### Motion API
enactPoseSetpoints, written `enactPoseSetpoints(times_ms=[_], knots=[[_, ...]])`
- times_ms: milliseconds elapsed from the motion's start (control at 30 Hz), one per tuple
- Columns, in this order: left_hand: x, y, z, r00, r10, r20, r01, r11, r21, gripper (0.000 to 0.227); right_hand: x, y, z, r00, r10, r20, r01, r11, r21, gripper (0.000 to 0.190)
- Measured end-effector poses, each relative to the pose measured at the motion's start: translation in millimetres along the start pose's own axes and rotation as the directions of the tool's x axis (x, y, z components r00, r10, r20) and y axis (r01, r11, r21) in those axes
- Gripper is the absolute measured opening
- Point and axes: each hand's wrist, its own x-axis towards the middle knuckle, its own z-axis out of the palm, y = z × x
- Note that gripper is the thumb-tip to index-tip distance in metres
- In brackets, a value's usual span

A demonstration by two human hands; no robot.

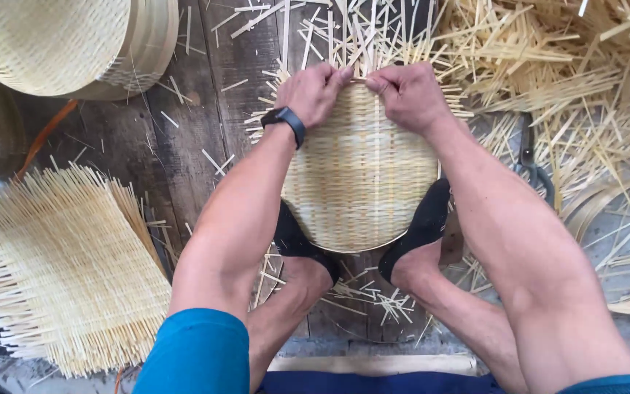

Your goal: Assembling the base of a bamboo steamer by fitting a woven bamboo mat into a circular frame and trimming the excess strips.

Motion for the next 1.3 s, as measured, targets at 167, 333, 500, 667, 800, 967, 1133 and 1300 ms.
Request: enactPoseSetpoints(times_ms=[167,333,500,667,800,967,1133,1300], knots=[[19,-5,-7,0.995,-0.065,0.078,0.082,0.968,-0.238,0.052,-28,47,17,0.929,-0.278,-0.245,0.307,0.948,0.088,0.019],[8,-17,2,0.993,-0.079,0.087,0.104,0.936,-0.337,0.052,-31,58,18,0.974,-0.055,-0.220,0.133,0.924,0.359,0.027],[-13,-69,29,0.678,0.180,-0.713,-0.417,0.893,-0.170,0.058,-26,71,16,0.985,-0.008,-0.174,0.093,0.870,0.485,0.026],[-71,-138,54,0.648,-0.092,-0.756,-0.151,0.957,-0.246,0.052,-45,85,19,0.869,-0.068,-0.490,0.221,0.939,0.262,0.026],[-103,-169,56,0.668,-0.330,-0.667,0.059,0.917,-0.395,0.045,-83,72,-54,0.833,-0.183,-0.522,0.114,0.980,-0.163,0.030],[-151,-179,55,0.773,-0.416,-0.478,0.006,0.759,-0.651,0.039,-196,-16,-195,0.971,-0.001,-0.241,-0.133,0.831,-0.540,0.046],[-200,-147,41,0.779,-0.292,-0.556,-0.168,0.756,-0.632,0.039,-297,-41,-231,0.966,0.002,-0.258,-0.190,0.684,-0.705,0.045],[-201,-118,35,0.763,-0.342,-0.549,0.053,0.878,-0.475,0.048,-290,-11,-163,0.972,0.229,-0.053,-0.226,0.849,-0.478,0.024]])
